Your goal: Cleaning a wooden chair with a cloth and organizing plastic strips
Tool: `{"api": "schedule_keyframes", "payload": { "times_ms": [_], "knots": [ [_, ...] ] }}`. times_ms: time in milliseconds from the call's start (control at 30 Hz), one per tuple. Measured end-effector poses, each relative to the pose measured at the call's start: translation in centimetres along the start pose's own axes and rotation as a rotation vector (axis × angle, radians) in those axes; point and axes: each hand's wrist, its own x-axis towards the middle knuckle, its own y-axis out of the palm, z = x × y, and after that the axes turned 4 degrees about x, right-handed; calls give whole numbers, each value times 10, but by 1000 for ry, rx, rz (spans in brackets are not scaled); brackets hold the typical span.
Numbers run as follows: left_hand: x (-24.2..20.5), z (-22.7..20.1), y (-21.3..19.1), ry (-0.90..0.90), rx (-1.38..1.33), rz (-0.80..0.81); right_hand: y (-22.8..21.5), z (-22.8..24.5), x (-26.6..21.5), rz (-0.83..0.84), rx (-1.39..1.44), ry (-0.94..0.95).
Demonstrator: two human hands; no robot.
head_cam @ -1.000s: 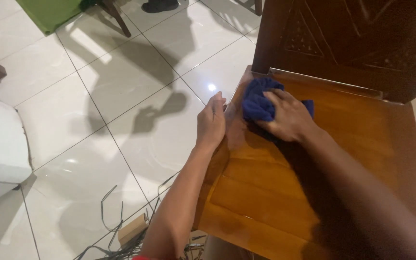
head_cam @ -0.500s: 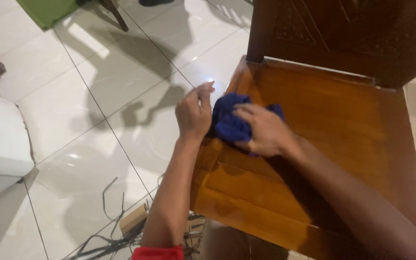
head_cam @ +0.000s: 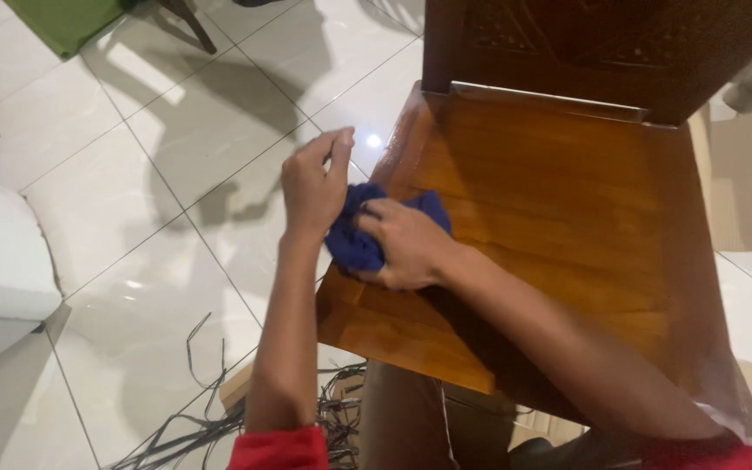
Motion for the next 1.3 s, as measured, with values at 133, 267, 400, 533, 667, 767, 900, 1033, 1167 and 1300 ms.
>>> {"api": "schedule_keyframes", "payload": {
  "times_ms": [133,267,400,533,667,767,900,1033,1167,1300],
  "knots": [
    [-29,-21,-36,-79,1,198,-3,18,-8,27,47,0],
    [-51,-33,-59,-215,-65,255,37,39,-10,-4,14,1],
    [-58,-35,-63,-261,-47,373,40,79,-30,13,59,-97],
    [-69,-45,-64,-193,-58,437,27,85,-62,53,78,-114],
    [-80,-41,-57,-162,-60,522,-28,86,-90,81,67,-43],
    [-90,-46,-48,-181,-31,558,-48,41,-102,44,-41,133],
    [-107,-57,-41,-150,42,549,-63,-25,-92,-104,-157,476],
    [-114,-55,-35,-120,99,525,-37,-34,-75,-217,-145,515],
    [-120,-48,-29,14,106,423,-26,7,-85,-121,-150,267],
    [-121,-48,-30,34,111,405,-28,51,-121,9,-31,162]
  ]
}}
